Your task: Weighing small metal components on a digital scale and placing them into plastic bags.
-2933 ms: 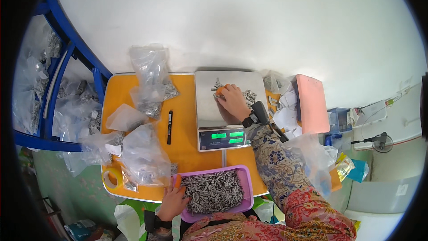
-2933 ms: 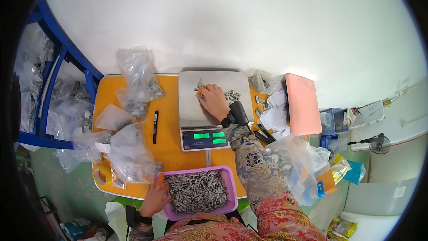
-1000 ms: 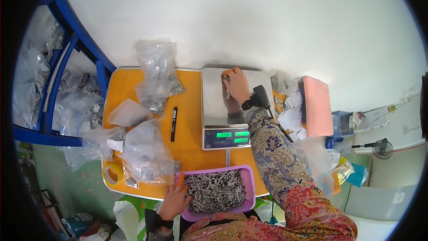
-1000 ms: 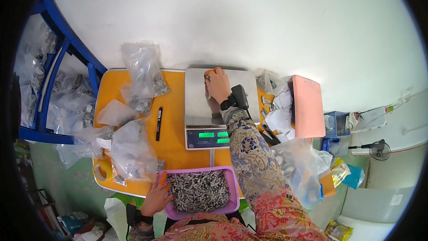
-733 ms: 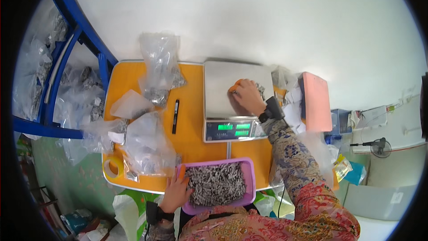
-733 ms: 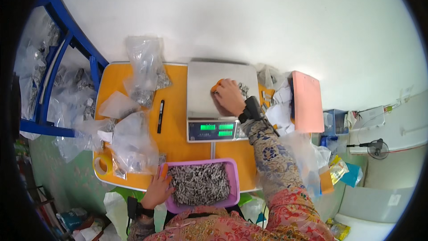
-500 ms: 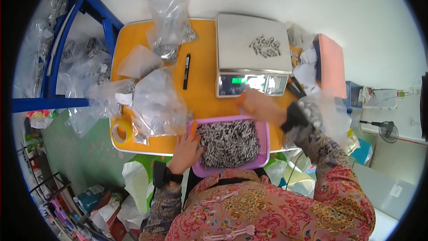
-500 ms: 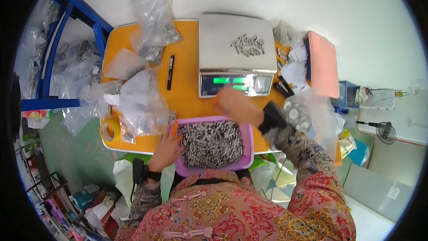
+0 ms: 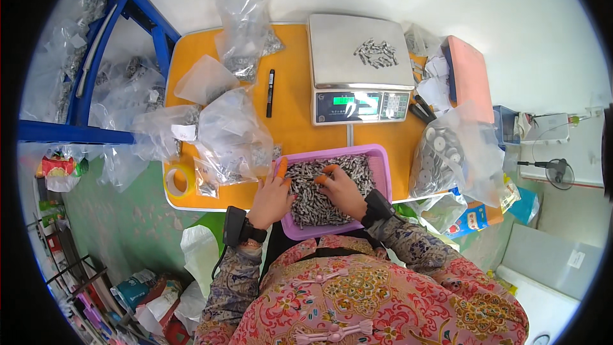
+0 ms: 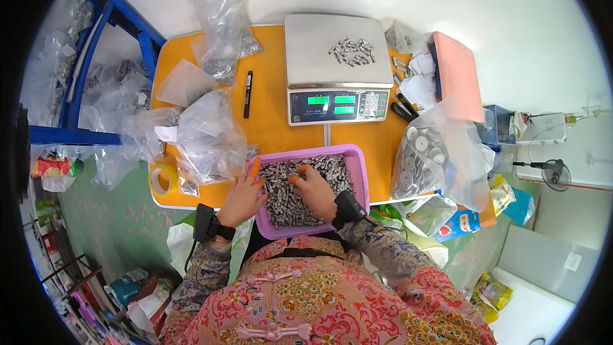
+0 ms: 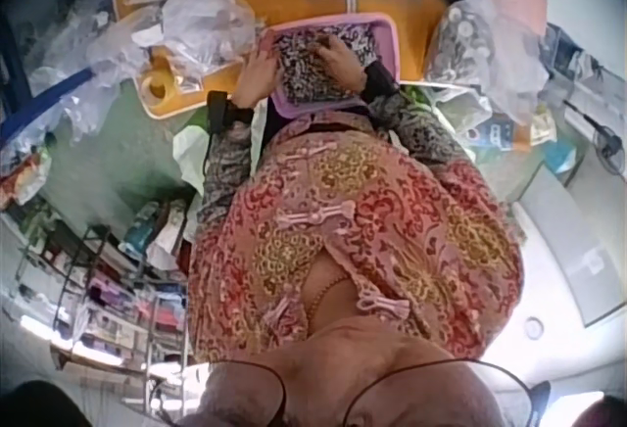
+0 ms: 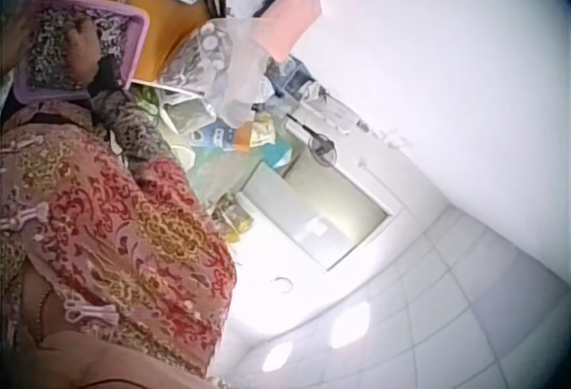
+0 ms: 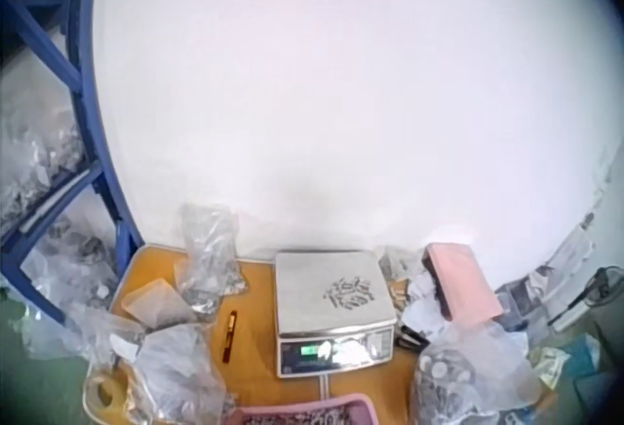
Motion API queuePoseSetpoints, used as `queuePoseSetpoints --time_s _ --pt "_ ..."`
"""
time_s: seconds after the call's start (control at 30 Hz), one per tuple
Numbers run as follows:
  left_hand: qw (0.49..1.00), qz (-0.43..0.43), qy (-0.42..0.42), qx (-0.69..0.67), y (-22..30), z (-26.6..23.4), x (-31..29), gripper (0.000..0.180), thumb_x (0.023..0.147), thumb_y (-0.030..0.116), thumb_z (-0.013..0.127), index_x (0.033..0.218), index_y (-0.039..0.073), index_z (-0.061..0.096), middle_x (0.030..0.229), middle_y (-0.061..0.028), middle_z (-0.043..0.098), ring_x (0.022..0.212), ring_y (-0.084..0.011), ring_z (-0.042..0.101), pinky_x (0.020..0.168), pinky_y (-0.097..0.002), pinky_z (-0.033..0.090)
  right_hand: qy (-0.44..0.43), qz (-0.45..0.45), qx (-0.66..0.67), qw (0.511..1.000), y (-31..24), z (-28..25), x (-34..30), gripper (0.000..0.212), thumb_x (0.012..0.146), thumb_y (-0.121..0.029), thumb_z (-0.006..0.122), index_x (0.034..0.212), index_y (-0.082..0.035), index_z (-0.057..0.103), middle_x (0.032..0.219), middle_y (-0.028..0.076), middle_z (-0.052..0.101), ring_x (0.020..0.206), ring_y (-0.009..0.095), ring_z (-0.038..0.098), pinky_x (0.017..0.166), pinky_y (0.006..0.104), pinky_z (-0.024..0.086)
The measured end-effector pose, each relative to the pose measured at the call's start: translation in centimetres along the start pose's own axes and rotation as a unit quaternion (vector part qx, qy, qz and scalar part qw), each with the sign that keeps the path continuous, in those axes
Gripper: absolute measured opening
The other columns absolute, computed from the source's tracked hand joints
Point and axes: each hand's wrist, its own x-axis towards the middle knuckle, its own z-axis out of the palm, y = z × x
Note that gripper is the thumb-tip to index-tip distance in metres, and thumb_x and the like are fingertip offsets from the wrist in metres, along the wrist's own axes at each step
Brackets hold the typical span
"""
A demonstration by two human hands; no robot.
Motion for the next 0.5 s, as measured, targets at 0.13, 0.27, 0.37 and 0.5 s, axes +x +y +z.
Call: queuePoseSetpoints --time_s 0.13,0.27,0.37,0.5 --pt "1.000 0.003 -0.005 -0.008 0.1 -0.5 0.0 0.042 0.079 0.024 0.064 0.112 0.001 0.054 0.149 -0.0204 0.013 0.136 -0.0410 0.015 0.100 -0.0563 0.031 0.038 0.021 0.037 0.998 1.9 -1.0 0.3 0.021 0.077 -0.002 0.062 0.097 -0.007 0.061 0.094 0.012 0.055 0.084 0.029 0.057 0.074 0.0352 0.048" --pt "1.000 0.015 0.002 -0.013 -0.1 -0.4 0.0 0.041 0.079 0.024 0.063 0.111 -0.001 0.053 0.149 -0.0211 0.013 0.136 -0.0412 0.015 0.101 -0.0552 0.030 -0.023 0.179 0.202 0.963 2.0 -2.8 0.6 0.019 0.080 -0.001 0.059 0.099 -0.004 0.063 0.088 0.007 0.059 0.076 0.017 0.060 0.069 0.0284 0.048" --pt "1.000 0.016 0.004 -0.021 -0.1 -0.4 0.2 0.040 0.079 0.023 0.063 0.110 -0.001 0.054 0.148 -0.0217 0.013 0.136 -0.0415 0.015 0.102 -0.0538 0.029 -0.085 0.292 0.367 0.879 1.5 -4.4 1.4 0.020 0.087 -0.003 0.055 0.105 -0.002 0.063 0.096 0.002 0.063 0.083 0.007 0.058 0.073 0.0225 0.049" --pt "1.000 0.005 0.001 -0.026 -0.2 -0.1 0.3 0.040 0.079 0.022 0.063 0.110 -0.001 0.054 0.148 -0.0218 0.013 0.136 -0.0418 0.015 0.102 -0.0540 0.029 -0.077 0.316 0.440 0.837 0.5 -5.8 1.7 0.021 0.087 -0.002 0.055 0.106 -0.001 0.063 0.094 0.002 0.063 0.081 0.008 0.058 0.073 0.0227 0.049"
